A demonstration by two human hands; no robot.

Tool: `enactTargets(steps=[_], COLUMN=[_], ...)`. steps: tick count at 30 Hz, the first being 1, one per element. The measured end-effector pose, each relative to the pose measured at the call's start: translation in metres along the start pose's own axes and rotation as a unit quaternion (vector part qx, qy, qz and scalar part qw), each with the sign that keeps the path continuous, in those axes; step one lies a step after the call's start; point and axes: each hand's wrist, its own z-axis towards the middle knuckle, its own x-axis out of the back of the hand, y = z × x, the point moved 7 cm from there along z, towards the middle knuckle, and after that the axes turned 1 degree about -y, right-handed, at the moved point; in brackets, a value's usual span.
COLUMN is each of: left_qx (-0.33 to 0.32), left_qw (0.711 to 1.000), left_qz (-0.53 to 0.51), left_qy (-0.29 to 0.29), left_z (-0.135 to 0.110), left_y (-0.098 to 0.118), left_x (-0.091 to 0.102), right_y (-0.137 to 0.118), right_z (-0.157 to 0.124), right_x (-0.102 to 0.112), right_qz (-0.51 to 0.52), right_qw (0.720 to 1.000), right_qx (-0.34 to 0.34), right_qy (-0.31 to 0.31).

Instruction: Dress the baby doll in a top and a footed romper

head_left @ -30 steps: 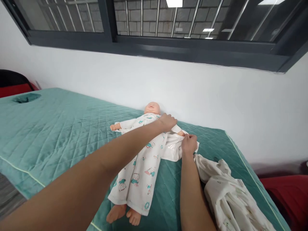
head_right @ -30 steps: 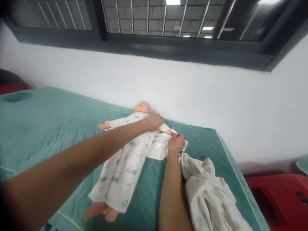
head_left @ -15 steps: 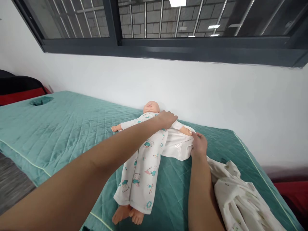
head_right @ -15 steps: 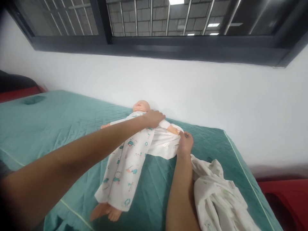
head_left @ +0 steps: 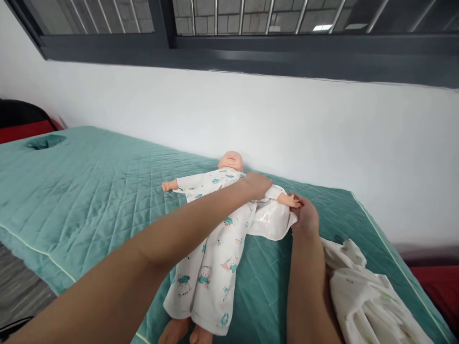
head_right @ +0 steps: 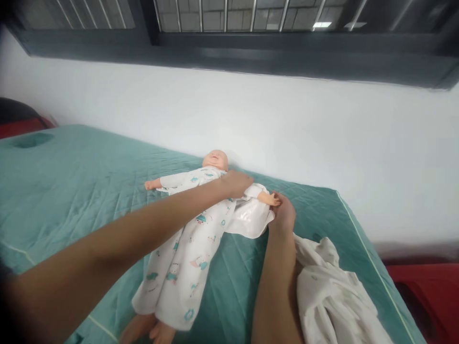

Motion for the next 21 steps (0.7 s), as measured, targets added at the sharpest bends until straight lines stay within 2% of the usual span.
enactTargets(steps=[2, 4, 6, 7, 9, 11, 12, 14, 15, 18, 21], left_qx=[0.007, 0.014, 0.037, 0.065, 0.13, 0.163, 0.171, 0.179, 0.182, 0.18, 0.172], left_qw=[1.0, 0.999, 0.99, 0.975, 0.922, 0.849, 0.813, 0.767, 0.755, 0.75, 0.749], left_qz=[-0.012, -0.042, -0.112, -0.163, -0.271, -0.374, -0.422, -0.492, -0.513, -0.542, -0.563], left_qy=[-0.009, 0.01, 0.078, 0.134, 0.245, 0.336, 0.362, 0.372, 0.366, 0.333, 0.305], left_z=[-0.006, -0.023, -0.049, -0.066, -0.104, -0.137, -0.149, -0.161, -0.163, -0.156, -0.146], left_y=[-0.001, -0.01, -0.032, -0.048, -0.086, -0.117, -0.128, -0.142, -0.146, -0.147, -0.146], left_x=[0.004, 0.012, 0.021, 0.023, 0.015, -0.008, -0.023, -0.049, -0.058, -0.067, -0.064], right_y=[-0.002, -0.011, -0.023, -0.031, -0.045, -0.052, -0.053, -0.05, -0.047, -0.036, -0.032], right_z=[-0.003, -0.012, -0.024, -0.031, -0.048, -0.067, -0.076, -0.09, -0.096, -0.108, -0.114], right_x=[0.006, 0.009, 0.004, -0.002, -0.023, -0.049, -0.061, -0.08, -0.089, -0.109, -0.118], right_qz=[-0.031, -0.062, -0.095, -0.121, -0.185, -0.239, -0.249, -0.237, -0.223, -0.17, -0.138], right_qw=[0.998, 0.993, 0.984, 0.976, 0.955, 0.93, 0.923, 0.929, 0.936, 0.954, 0.954], right_qx=[0.001, 0.035, 0.092, 0.131, 0.213, 0.276, 0.292, 0.282, 0.26, 0.168, 0.104], right_qy=[0.047, 0.094, 0.122, 0.121, 0.089, 0.036, 0.009, -0.048, -0.081, -0.18, -0.244])
